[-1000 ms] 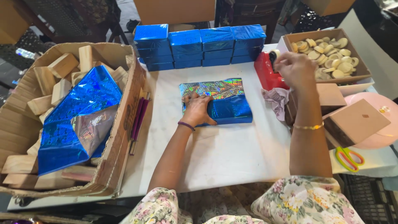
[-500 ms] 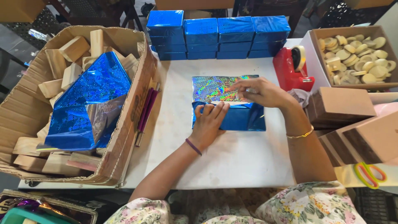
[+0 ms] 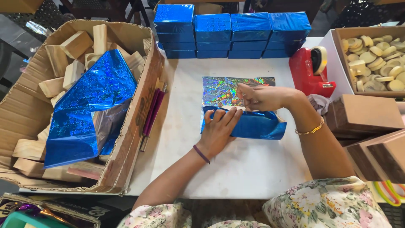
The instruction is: The person wipes a small wooden box with a cloth, places a wooden ring inside, and closes the lid. They then wrap the box in shiny blue foil paper, folding the edges and securing them with clear tape. The wrapped box is placed with other wrapped boxes on the table.
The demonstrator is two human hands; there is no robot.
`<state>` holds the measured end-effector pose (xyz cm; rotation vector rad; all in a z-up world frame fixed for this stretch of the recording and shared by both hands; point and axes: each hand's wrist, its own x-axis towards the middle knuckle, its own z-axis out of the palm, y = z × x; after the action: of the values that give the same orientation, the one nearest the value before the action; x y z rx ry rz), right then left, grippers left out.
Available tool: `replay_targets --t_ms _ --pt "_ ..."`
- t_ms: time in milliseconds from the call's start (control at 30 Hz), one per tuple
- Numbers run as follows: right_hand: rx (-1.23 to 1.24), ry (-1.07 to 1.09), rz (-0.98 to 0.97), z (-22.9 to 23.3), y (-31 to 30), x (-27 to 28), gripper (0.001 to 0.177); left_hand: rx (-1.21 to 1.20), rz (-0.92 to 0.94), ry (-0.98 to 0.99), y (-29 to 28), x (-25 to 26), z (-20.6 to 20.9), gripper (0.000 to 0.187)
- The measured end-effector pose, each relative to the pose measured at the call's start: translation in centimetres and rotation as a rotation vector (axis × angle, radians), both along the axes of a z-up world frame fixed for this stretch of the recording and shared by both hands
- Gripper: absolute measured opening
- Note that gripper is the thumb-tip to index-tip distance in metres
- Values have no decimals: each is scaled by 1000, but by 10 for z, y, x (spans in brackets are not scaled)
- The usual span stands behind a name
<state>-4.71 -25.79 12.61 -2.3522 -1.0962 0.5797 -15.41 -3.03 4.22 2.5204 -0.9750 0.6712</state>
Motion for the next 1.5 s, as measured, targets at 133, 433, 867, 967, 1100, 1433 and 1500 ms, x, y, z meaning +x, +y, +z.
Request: replay_targets --t_ms 133,433,867,967,1100,1433,1500 --pt "-77 34 -32 4 2 1 37 3 -8 -2 0 1 -2 97" --pt "-26 113 -24 11 2 -6 27 3 3 2 -1 -1 2 99" --pt "-61 248 -117 -8 2 24 36 22 25 -11 -3 -3 5 97" --pt "-10 397 -148 -19 -7 33 42 28 25 -13 -2 -4 7 98" --pt "21 455 -146 -21 -8 35 44 33 22 -15 -3 -3 5 98" --pt "147 324 -215 -24 -25 19 27 23 26 -12 -2 -3 3 98" --pt "233 380 -180 -20 -21 12 22 29 31 -16 -2 -4 3 99"
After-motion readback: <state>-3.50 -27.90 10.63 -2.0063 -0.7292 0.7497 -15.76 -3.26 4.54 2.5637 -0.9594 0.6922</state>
